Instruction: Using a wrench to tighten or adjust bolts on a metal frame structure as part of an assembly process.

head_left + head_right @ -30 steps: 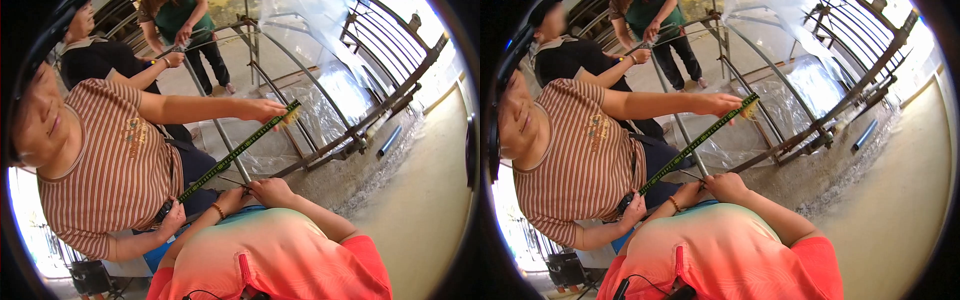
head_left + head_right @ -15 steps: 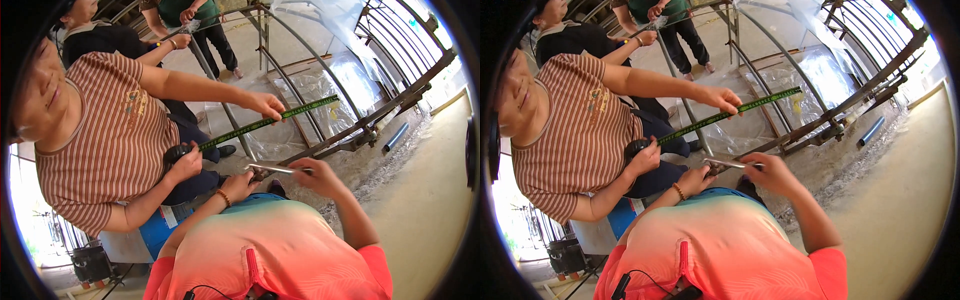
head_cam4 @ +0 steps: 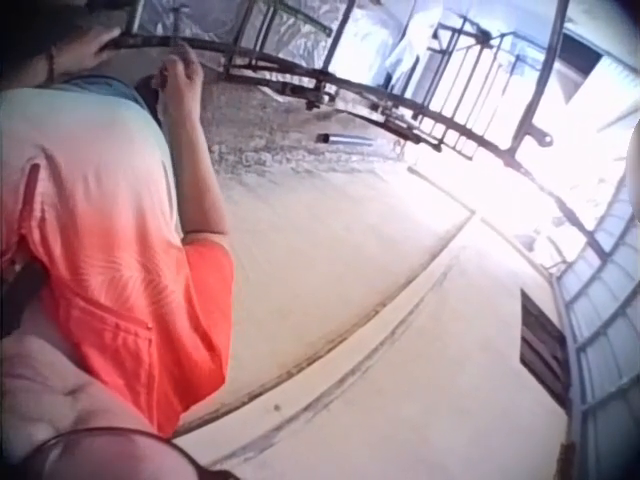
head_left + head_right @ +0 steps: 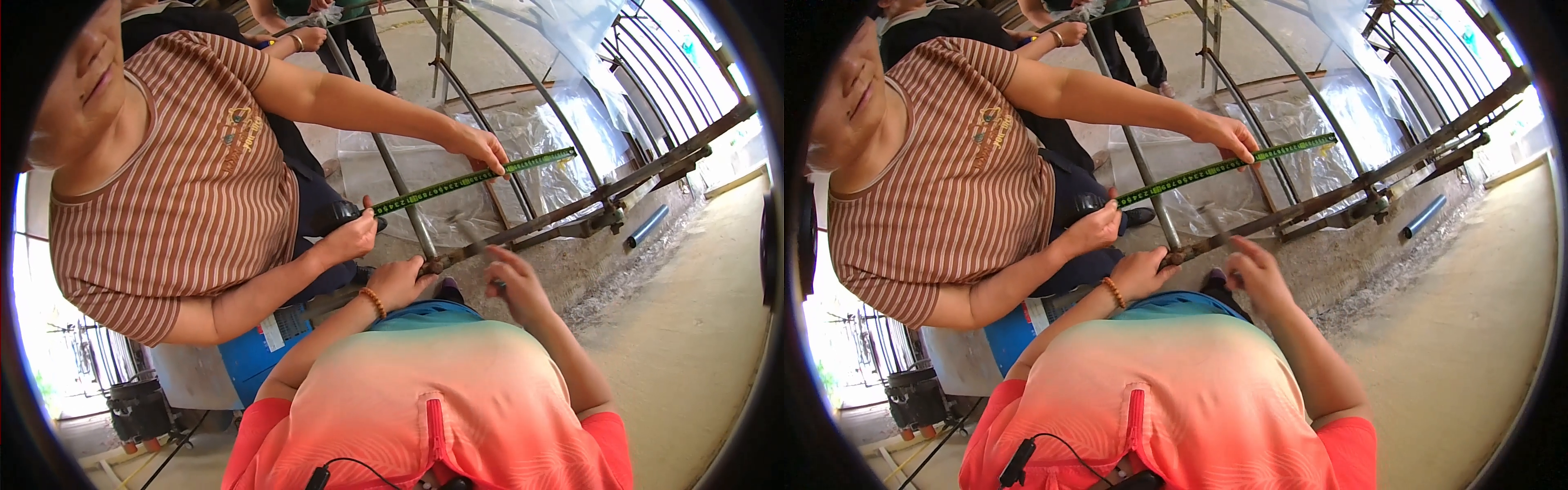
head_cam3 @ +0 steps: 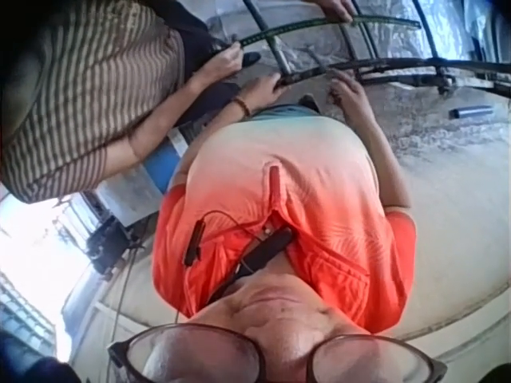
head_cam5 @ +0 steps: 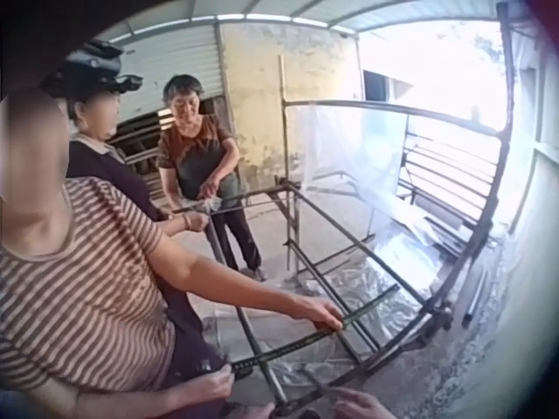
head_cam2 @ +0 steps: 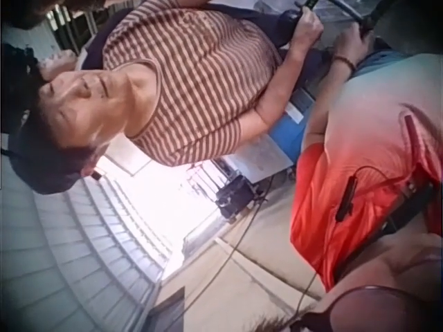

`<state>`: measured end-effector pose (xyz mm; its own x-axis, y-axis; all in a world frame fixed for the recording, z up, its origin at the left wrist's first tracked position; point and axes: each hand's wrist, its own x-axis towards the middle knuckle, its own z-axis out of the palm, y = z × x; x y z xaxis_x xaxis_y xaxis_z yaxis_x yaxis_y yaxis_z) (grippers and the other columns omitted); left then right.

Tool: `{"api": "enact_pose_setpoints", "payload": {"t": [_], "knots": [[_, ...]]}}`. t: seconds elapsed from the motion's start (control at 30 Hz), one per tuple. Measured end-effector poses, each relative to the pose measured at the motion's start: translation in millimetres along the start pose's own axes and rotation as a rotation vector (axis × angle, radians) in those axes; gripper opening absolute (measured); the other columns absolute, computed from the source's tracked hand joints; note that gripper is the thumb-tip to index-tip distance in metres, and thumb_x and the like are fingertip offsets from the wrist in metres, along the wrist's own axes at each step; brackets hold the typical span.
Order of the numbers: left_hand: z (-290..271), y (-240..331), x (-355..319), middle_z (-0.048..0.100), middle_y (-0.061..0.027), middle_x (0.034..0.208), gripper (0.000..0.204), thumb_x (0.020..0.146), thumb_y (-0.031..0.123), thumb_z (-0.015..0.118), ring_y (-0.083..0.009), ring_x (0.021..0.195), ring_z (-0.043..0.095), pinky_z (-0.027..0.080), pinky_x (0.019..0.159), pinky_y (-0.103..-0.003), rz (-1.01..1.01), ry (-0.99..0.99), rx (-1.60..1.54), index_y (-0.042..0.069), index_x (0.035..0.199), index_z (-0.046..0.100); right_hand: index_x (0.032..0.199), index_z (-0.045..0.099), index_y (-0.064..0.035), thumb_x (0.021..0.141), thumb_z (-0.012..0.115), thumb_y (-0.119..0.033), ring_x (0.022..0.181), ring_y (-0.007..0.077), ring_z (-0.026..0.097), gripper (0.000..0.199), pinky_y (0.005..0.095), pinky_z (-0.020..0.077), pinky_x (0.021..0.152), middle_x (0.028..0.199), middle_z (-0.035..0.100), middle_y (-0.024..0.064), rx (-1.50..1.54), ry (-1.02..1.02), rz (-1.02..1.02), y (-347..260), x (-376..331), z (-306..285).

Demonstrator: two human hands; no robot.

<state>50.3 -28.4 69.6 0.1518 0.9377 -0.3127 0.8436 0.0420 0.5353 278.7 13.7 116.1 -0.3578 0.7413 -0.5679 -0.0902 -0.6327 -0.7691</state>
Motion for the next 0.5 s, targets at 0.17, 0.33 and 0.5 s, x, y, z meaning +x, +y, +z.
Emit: {"api": "enact_pose_setpoints", "payload": {"t": [0.17, 0.33, 0.5], "knots": [[-10, 1, -6, 0.061, -0.0177, 0.074, 0.037, 0.083, 0.042, 0.050, -0.0359, 0.071, 0.060, 0.046, 0.061, -0.046, -0.011, -0.020, 0.009, 0.006, 0.090, 0.051, 0.121, 0.044, 0.0017, 0.085, 0.047, -0.011, 0.056, 0.0118, 0.050, 0.038, 0.0220, 0.0428, 0.051, 0.072, 0.055, 0.0047, 0.026, -0.016, -0.001, -9, 12, 6], [-12, -3, -7, 0.061, -0.0177, 0.075, 0.036, 0.083, 0.041, 0.051, -0.0353, 0.072, 0.060, 0.047, 0.062, -0.046, 0.010, -0.008, 0.001, 0.005, 0.088, 0.052, 0.122, 0.043, 0.0029, 0.085, 0.047, -0.010, 0.057, 0.0107, 0.048, 0.039, 0.0221, 0.0417, 0.052, 0.072, 0.055, 0.0050, -0.070, -0.115, -0.018, 1, 3, 30], [-12, -7, -7, 0.061, -0.0171, 0.077, 0.034, 0.083, 0.037, 0.051, -0.0350, 0.072, 0.060, 0.047, 0.063, -0.046, 0.019, -0.024, -0.010, 0.003, 0.086, 0.051, 0.123, 0.042, 0.0030, 0.087, 0.047, -0.012, 0.060, 0.0100, 0.049, 0.039, 0.0219, 0.0417, 0.054, 0.073, 0.053, 0.0040, -0.088, -0.099, 0.006, -17, -2, 34]]}}
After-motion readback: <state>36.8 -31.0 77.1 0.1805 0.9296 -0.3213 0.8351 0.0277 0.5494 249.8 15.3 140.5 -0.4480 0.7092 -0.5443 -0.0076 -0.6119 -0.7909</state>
